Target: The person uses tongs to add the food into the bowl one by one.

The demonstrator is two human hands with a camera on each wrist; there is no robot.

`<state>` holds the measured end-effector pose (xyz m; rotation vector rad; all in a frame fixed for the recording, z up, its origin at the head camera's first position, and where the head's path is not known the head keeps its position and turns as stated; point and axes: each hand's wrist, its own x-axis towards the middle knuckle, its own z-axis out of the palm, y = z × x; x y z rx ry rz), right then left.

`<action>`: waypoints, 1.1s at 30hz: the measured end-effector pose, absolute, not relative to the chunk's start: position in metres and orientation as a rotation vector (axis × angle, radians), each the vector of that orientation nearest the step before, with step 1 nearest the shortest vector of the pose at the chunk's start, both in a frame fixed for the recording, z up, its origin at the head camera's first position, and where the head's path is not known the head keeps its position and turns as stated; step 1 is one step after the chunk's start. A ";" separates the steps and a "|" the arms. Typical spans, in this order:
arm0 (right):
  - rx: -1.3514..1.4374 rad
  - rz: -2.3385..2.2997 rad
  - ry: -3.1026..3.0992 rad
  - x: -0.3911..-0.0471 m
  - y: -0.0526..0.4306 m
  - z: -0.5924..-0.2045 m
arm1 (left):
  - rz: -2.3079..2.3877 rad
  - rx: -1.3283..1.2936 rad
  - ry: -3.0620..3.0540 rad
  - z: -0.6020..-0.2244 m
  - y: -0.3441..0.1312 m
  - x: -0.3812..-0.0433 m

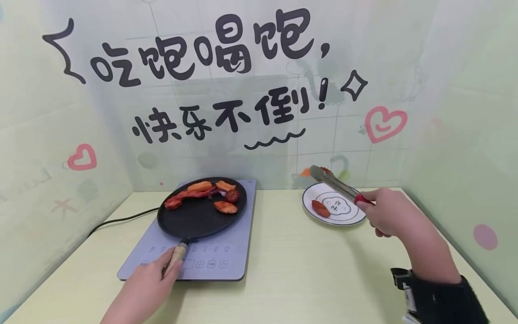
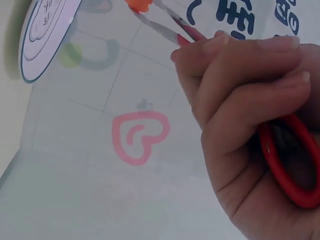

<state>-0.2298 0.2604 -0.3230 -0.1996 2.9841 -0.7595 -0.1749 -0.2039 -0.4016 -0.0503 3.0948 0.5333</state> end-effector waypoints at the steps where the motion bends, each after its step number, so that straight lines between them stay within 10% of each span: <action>1: -0.226 -0.792 2.982 -0.229 0.257 -0.322 | 0.533 -0.051 3.094 -0.401 -0.204 -0.175; 17: -0.384 -1.361 2.736 -0.212 0.137 -0.346 | 0.559 -0.049 3.100 -0.402 -0.205 -0.174; 33: -0.714 -0.943 3.048 -0.191 0.082 -0.381 | 0.574 -0.067 3.112 -0.403 -0.204 -0.172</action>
